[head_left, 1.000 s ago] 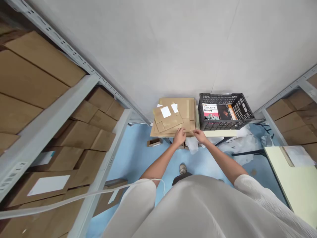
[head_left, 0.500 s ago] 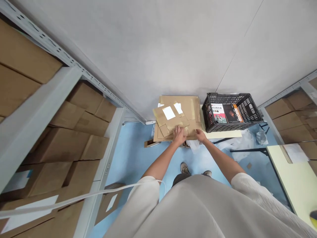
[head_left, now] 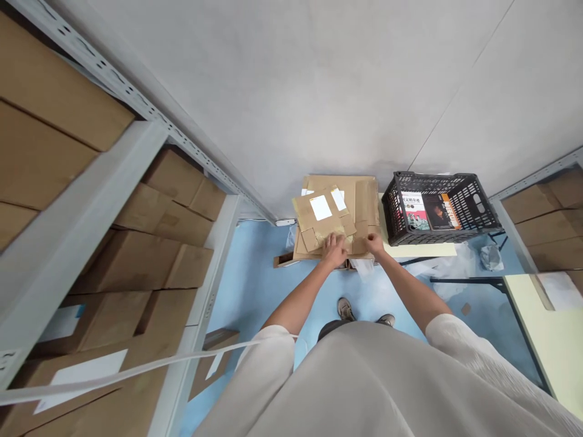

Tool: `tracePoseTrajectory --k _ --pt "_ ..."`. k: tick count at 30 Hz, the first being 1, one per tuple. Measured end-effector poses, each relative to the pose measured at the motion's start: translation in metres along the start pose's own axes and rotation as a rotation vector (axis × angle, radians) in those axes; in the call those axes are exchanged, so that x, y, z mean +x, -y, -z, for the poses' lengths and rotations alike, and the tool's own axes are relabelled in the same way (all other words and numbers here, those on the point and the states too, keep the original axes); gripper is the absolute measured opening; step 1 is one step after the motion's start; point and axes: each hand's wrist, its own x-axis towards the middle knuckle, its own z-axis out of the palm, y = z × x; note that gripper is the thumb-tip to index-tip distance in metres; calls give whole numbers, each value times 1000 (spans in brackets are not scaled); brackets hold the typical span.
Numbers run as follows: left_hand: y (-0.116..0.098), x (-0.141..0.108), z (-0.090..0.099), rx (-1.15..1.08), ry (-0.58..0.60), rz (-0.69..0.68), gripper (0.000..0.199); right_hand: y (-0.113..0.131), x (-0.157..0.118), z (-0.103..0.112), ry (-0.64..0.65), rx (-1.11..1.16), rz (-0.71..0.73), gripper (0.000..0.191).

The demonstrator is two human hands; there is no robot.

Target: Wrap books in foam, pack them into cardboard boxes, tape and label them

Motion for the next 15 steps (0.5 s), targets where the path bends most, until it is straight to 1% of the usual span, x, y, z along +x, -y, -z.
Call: tracePoseTrajectory --k 3,6,11,15 --pt "0 -3 6 -27 -6 5 76 19 3 5 -24 -19 -2 23" --pt "-2 -2 14 -44 -29 1 80 37 5 23 -57 -7 69 27" --pt "-3 3 27 -112 -65 0 79 59 5 72 -154 -14 150 38" --pt "-4 4 26 -128 -59 19 81 73 5 121 -190 -14 212 40"
